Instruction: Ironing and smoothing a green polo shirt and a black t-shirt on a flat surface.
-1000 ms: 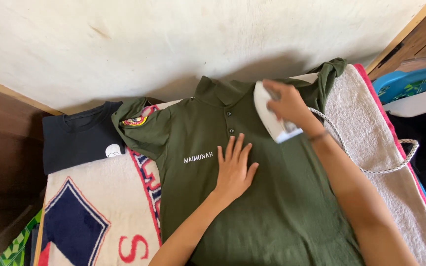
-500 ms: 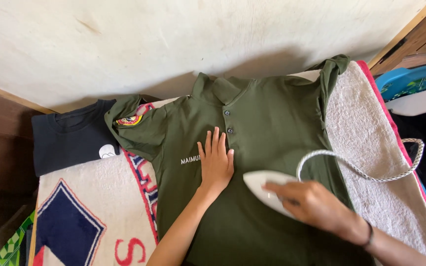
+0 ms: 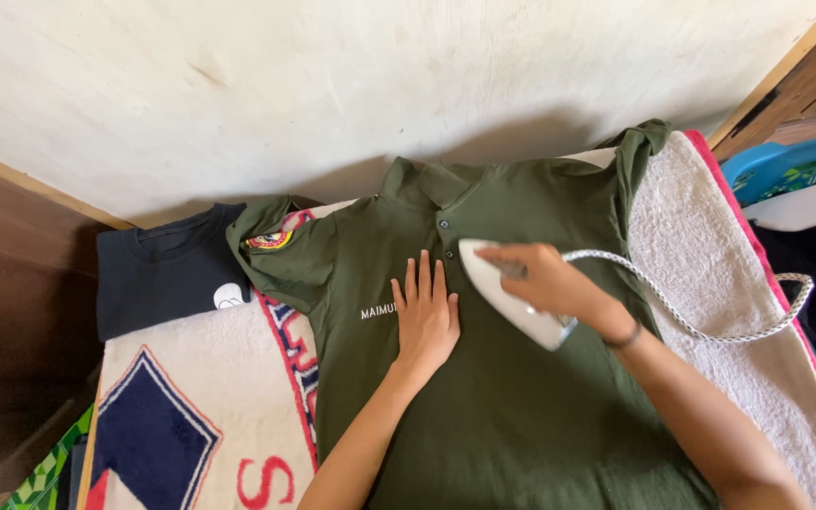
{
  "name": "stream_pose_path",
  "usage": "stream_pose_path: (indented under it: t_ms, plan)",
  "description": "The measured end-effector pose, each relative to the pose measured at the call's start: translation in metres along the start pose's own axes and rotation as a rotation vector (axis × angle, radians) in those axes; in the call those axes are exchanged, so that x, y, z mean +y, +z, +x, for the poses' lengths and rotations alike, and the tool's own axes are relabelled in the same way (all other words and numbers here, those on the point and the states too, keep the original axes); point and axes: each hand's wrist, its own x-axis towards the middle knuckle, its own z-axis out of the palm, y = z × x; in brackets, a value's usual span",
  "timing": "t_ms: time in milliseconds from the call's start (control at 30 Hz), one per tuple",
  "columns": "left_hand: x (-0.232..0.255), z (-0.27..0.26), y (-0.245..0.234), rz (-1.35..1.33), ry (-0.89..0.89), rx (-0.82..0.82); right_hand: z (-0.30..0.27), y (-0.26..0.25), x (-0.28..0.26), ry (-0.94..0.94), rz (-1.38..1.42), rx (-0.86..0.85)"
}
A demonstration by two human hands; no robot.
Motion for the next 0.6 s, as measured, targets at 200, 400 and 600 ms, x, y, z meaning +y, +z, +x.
stream_pose_path:
  t_ms: [200,400,600]
  plan:
    - [0.002,-0.004,-0.003,0.017,-0.013,-0.058,-0.087,0.004,0.002,0.175,0.094,-0.187]
    - [0.007,0.002,-0.010,0.016,0.006,-0.076,-0.059,0.011,-0.012,0.201,-0.206,0.023]
    - [0.003,-0.001,-0.004,0.042,0.043,-0.082,0.050,0.016,0.038,0.096,-0.286,0.381]
